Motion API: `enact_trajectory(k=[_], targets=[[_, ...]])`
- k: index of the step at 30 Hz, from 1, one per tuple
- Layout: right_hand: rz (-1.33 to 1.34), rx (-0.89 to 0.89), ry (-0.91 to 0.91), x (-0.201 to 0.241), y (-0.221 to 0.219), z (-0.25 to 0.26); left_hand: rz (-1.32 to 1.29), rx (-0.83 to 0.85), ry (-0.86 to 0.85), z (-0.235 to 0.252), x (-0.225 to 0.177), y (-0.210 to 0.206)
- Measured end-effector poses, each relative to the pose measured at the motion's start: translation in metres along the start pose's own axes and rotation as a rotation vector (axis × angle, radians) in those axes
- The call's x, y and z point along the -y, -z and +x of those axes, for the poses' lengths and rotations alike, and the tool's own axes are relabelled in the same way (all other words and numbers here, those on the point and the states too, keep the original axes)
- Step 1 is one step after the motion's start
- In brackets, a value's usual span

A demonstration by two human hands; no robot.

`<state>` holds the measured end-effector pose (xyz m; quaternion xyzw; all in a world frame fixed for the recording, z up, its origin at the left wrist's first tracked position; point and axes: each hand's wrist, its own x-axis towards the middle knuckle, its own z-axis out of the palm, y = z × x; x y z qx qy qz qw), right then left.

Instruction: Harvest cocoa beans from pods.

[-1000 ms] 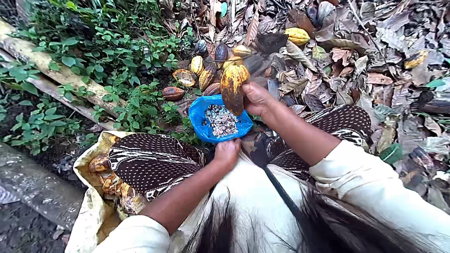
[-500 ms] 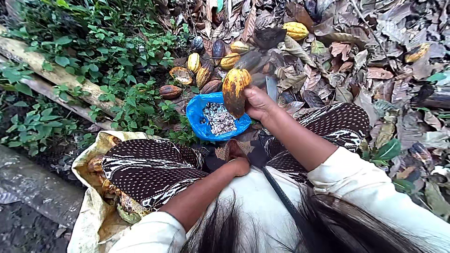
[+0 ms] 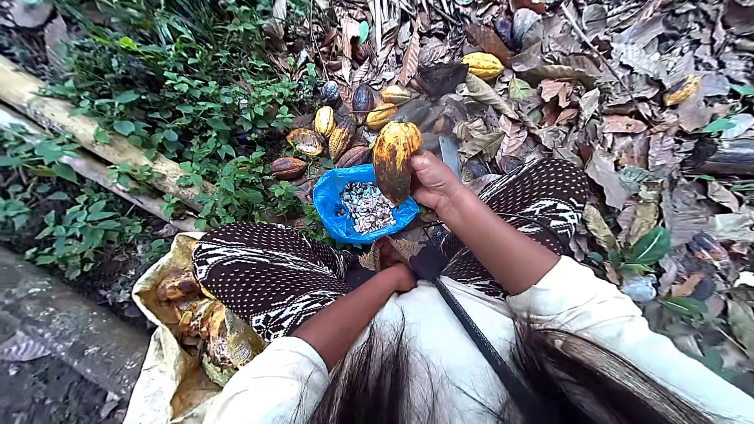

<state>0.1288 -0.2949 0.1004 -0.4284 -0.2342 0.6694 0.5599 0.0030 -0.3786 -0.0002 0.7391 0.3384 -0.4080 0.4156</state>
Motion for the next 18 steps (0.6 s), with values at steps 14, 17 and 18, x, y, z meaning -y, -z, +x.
enact_trajectory(k=[14, 17, 18], targets=[[0.043, -0.044, 0.003, -0.003, 0.008, 0.018, -0.384, -0.367, -0.239, -0.078, 0.053, 0.070], [0.059, -0.061, -0.005, -0.003, 0.007, 0.021, -0.213, -0.523, -0.122, -0.057, 0.068, 0.072], [0.063, -0.063, -0.006, -0.003, 0.007, 0.022, -0.146, -0.495, -0.070, -0.045, 0.071, 0.068]])
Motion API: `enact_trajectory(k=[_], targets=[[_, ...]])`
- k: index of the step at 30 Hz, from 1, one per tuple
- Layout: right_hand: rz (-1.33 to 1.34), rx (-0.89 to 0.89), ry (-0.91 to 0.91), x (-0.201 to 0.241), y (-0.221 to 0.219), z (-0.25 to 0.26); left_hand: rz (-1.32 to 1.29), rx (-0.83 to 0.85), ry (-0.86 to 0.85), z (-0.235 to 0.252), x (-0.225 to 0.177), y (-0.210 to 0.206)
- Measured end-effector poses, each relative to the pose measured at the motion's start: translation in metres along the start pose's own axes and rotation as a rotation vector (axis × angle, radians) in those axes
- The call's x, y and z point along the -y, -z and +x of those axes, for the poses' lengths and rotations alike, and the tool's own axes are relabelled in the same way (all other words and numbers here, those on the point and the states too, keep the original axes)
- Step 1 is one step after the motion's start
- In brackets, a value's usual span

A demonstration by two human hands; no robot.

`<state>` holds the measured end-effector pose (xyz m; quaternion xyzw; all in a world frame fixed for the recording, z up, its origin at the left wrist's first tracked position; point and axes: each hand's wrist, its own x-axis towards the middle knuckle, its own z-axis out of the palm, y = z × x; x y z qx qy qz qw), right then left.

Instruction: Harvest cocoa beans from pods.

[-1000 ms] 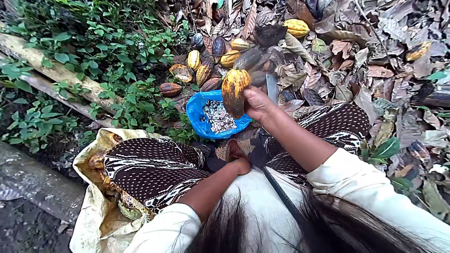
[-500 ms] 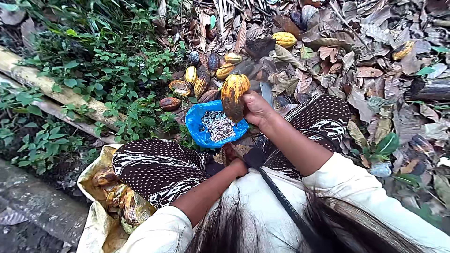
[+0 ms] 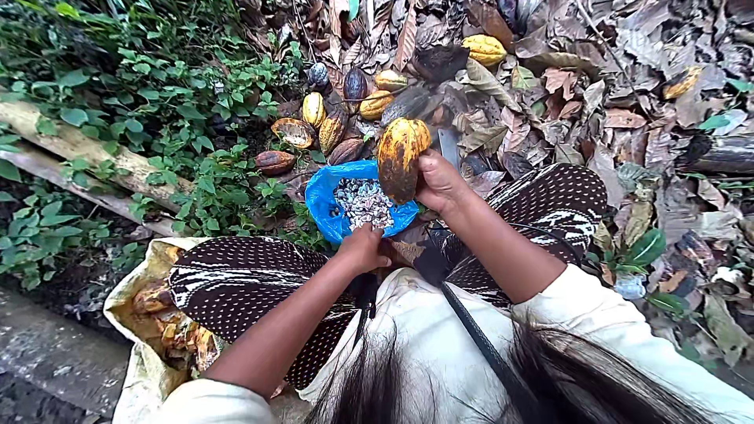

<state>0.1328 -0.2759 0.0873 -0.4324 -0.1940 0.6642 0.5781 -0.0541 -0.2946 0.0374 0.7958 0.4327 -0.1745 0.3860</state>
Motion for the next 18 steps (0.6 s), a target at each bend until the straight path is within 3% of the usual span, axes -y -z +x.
enact_trajectory(k=[3, 8, 13, 18], targets=[[-0.019, -0.006, 0.001, -0.001, -0.001, 0.000, 0.090, 0.074, 0.051, 0.022, 0.002, -0.016], [-0.036, -0.025, 0.017, 0.002, 0.002, -0.002, -0.099, -0.177, -0.023, 0.024, -0.008, 0.011], [0.019, -0.064, 0.097, 0.021, -0.003, -0.013, -0.146, -0.303, -0.283, -0.047, -0.051, 0.057], [0.120, 0.033, 0.254, 0.057, -0.010, -0.028, 0.019, -0.607, -0.541, -0.140, -0.090, 0.098]])
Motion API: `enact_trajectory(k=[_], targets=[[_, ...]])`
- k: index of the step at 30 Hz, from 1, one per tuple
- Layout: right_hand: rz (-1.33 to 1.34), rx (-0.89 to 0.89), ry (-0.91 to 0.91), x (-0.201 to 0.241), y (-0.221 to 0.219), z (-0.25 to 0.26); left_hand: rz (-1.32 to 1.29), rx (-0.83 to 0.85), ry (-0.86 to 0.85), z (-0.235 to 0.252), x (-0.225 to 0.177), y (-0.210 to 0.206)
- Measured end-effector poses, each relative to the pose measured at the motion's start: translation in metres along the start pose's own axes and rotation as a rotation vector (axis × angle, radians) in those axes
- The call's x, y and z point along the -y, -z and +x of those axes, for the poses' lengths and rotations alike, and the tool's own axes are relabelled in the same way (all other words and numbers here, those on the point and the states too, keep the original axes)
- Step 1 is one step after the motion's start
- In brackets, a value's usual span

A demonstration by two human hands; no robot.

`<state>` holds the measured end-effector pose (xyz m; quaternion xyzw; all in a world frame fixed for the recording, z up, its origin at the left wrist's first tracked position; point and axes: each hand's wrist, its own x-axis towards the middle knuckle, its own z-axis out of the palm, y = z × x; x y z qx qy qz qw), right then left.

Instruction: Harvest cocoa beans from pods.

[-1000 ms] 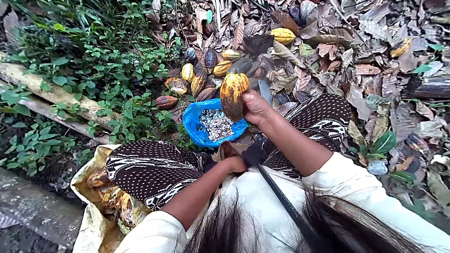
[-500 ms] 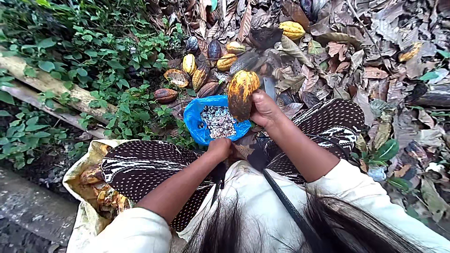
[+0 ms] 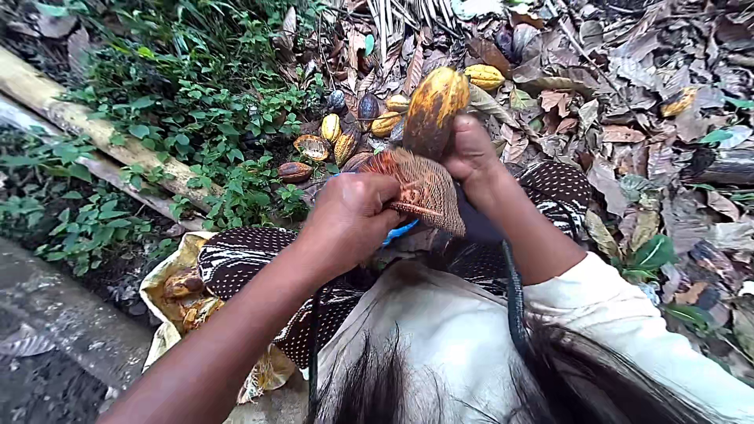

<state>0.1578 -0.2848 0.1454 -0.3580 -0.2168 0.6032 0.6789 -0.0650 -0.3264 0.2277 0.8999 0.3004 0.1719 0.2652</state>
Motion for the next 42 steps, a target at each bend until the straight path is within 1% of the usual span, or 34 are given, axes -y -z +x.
enact_trajectory(k=[2, 3, 5, 6, 9, 12, 15, 17, 19, 21, 22, 23, 24, 25, 26, 27, 28, 30, 31, 32, 35, 37, 38, 39, 41, 42], targets=[[-0.003, 0.063, 0.056, 0.015, -0.006, -0.006, 0.088, 0.016, -0.055, -0.014, -0.027, 0.019], [-0.002, 0.063, 0.057, 0.022, -0.012, -0.011, 0.121, 0.052, -0.080, -0.022, -0.038, 0.017], [-0.003, 0.051, 0.036, 0.032, -0.023, -0.022, 0.128, 0.161, -0.127, -0.043, -0.050, -0.009], [-0.001, 0.057, 0.023, 0.033, -0.027, -0.026, 0.124, 0.241, -0.140, -0.054, -0.052, -0.027], [-0.019, 0.117, -0.033, 0.031, -0.037, -0.033, 0.019, 0.509, -0.097, -0.079, -0.051, -0.068], [-0.052, 0.141, -0.094, 0.011, -0.044, -0.037, -0.098, 0.635, -0.044, -0.095, -0.047, -0.088], [-0.100, 0.152, -0.163, -0.026, -0.044, -0.039, -0.260, 0.729, 0.068, -0.095, -0.033, -0.090], [-0.118, 0.140, -0.219, -0.050, -0.044, -0.043, -0.408, 0.755, 0.165, -0.096, -0.021, -0.091], [-0.085, 0.114, -0.245, -0.072, -0.042, -0.053, -0.648, 0.792, 0.322, -0.095, -0.012, -0.090], [-0.030, 0.091, -0.214, -0.086, -0.037, -0.076, -0.961, 0.846, 0.515, -0.090, -0.002, -0.088], [-0.007, 0.066, -0.208, -0.092, -0.037, -0.086, -1.061, 0.885, 0.570, -0.085, 0.007, -0.085], [0.022, 0.023, -0.210, -0.097, -0.038, -0.092, -1.086, 0.909, 0.587, -0.079, 0.016, -0.080], [0.053, -0.031, -0.205, -0.101, -0.041, -0.097, -1.010, 0.905, 0.589, -0.072, 0.023, -0.072], [0.087, -0.101, -0.187, -0.103, -0.045, -0.099, -0.839, 0.872, 0.594, -0.065, 0.030, -0.062], [0.132, -0.183, -0.161, -0.104, -0.049, -0.097, -0.622, 0.818, 0.599, -0.057, 0.037, -0.055], [0.148, -0.227, -0.125, -0.102, -0.051, -0.097, -0.427, 0.744, 0.590, -0.050, 0.045, -0.052], [0.141, -0.249, -0.078, -0.100, -0.051, -0.097, -0.284, 0.657, 0.568, -0.043, 0.056, -0.054], [0.090, -0.246, -0.001, -0.091, -0.051, -0.104, -0.151, 0.557, 0.503, -0.031, 0.071, -0.067], [0.046, -0.215, 0.021, -0.085, -0.052, -0.110, -0.123, 0.550, 0.459, -0.026, 0.073, -0.077], [0.022, -0.182, 0.049, -0.082, -0.051, -0.114, -0.120, 0.586, 0.442, -0.021, 0.067, -0.087], [0.052, -0.139, 0.148, -0.086, -0.045, -0.114, -0.177, 0.804, 0.521, -0.003, 0.033, -0.106], [0.064, -0.123, 0.132, -0.086, -0.040, -0.115, -0.171, 1.015, 0.517, 0.002, 0.028, -0.116], [0.065, -0.123, 0.113, -0.085, -0.038, -0.115, -0.186, 1.089, 0.515, -0.001, 0.029, -0.120], [0.069, -0.122, 0.094, -0.084, -0.036, -0.115, -0.222, 1.123, 0.522, -0.005, 0.028, -0.122], [0.077, -0.104, 0.052, -0.082, -0.033, -0.116, -0.349, 1.121, 0.532, -0.016, 0.019, -0.115], [0.071, -0.097, 0.035, -0.080, -0.032, -0.118, -0.434, 1.109, 0.508, -0.022, 0.013, -0.110]])
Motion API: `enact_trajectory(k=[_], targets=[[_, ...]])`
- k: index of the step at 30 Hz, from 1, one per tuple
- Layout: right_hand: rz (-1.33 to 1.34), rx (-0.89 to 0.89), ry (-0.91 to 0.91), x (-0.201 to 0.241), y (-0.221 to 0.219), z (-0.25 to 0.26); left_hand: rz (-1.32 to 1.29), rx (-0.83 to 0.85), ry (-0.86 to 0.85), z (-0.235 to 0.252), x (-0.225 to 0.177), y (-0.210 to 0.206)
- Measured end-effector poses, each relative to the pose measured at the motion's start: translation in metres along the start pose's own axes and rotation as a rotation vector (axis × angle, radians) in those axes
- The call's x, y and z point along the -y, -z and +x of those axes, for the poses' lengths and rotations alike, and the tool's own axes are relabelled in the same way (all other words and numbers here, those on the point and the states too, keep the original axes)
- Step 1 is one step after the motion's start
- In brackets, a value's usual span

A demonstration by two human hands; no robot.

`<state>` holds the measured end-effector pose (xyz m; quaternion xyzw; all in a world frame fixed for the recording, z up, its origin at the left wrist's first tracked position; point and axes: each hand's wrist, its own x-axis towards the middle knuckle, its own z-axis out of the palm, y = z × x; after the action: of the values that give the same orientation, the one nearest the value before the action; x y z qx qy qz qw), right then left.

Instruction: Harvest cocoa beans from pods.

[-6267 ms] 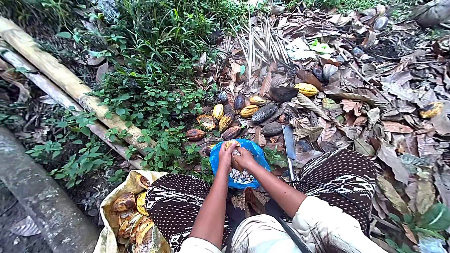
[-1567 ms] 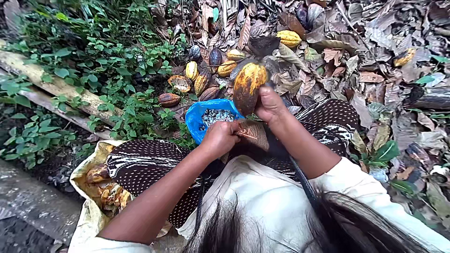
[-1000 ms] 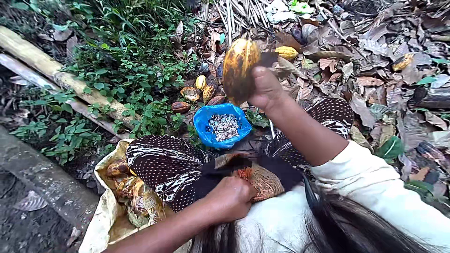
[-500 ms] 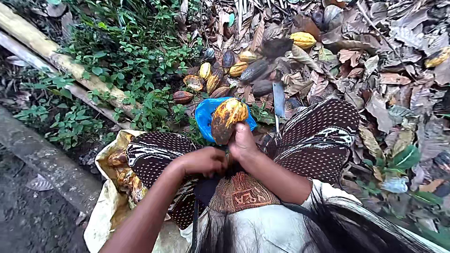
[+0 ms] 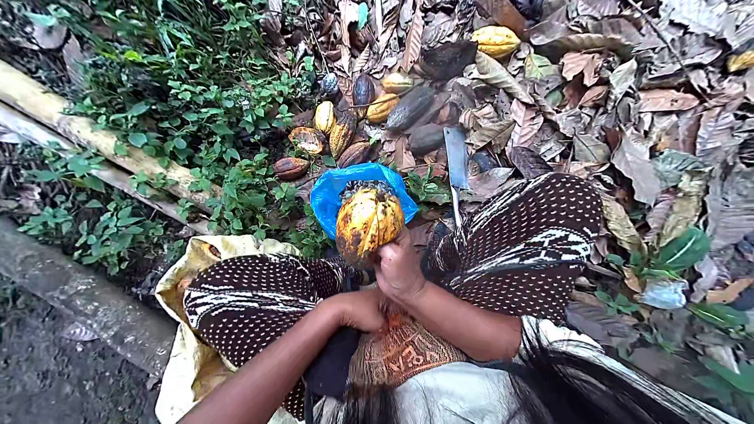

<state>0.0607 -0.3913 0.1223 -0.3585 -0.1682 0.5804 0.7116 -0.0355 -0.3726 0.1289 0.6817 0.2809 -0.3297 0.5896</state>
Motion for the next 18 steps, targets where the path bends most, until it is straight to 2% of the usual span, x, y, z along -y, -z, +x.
enact_trajectory(k=[2, 4, 9, 13, 16, 18], targets=[[-0.032, 0.017, -0.020, 0.003, 0.003, -0.005, -0.102, 0.052, -0.173, -0.010, 0.001, -0.014], [-0.046, 0.038, -0.032, 0.004, 0.005, -0.011, -0.171, 0.087, -0.270, -0.011, 0.006, -0.030], [-0.061, 0.121, -0.082, 0.002, 0.010, -0.018, -0.142, 0.136, -0.246, 0.003, 0.018, -0.035], [-0.055, 0.047, -0.054, 0.007, 0.003, -0.009, -0.132, 0.137, -0.223, 0.000, 0.018, -0.039], [-0.056, -0.038, 0.028, 0.013, -0.003, 0.002, -0.378, 0.025, -0.261, -0.008, 0.043, -0.039], [-0.052, -0.077, 0.111, 0.012, -0.005, 0.009, -0.576, -0.040, -0.197, 0.001, 0.060, -0.027]])
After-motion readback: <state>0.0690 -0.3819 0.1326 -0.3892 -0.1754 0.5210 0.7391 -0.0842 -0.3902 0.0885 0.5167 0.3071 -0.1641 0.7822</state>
